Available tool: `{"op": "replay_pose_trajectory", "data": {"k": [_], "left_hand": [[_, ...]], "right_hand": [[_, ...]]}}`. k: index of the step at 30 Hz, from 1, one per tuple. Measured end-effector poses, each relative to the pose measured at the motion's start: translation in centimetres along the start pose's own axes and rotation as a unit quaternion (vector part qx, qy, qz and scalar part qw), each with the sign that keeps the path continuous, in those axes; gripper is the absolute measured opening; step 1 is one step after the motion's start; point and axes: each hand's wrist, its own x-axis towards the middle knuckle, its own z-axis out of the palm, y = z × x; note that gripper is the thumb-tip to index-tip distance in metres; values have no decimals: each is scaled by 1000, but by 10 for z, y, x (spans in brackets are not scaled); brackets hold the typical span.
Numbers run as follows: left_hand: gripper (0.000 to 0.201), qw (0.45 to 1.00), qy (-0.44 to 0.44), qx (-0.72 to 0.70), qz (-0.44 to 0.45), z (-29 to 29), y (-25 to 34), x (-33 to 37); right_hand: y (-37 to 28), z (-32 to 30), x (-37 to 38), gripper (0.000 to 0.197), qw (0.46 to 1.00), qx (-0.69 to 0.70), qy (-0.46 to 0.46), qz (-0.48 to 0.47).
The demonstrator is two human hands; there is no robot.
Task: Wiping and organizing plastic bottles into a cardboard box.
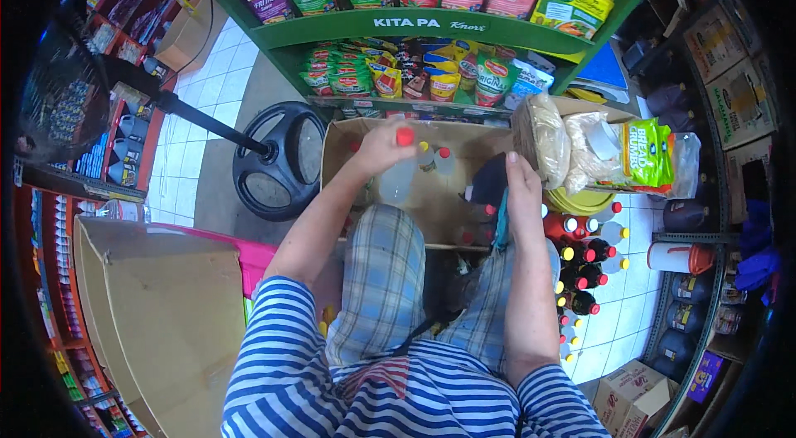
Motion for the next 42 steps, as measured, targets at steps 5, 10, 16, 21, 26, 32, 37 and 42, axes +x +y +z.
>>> {"op": "replay_pose_trajectory", "data": {"k": [5,10,16,21,26,32,37,42], "left_hand": [[42,978,-130,160,-46,56,-102,-37],[35,942,-194,233,-146,84,-170,-47],[27,932,-175,273,-162,97,-195,-42],[28,921,-181,316,-139,88,-201,-41],[34,863,-170,475,-38,81,-187,-33],[45,901,-342,263,42,68,-31,71],[36,884,-388,257,49,144,-31,100],[42,912,-356,202,-17,273,-29,43]], "right_hand": [[-2,3,0,31,999,-2,-45,15],[6,3,6,32,997,-13,-69,35],[-2,-4,8,38,998,5,-23,56],[-16,-15,11,42,974,175,91,115],[7,-61,27,43,860,494,114,59],[15,-119,17,58,897,417,138,-40],[-18,-88,22,56,810,515,281,3],[15,-97,26,45,801,588,103,-51]]}}
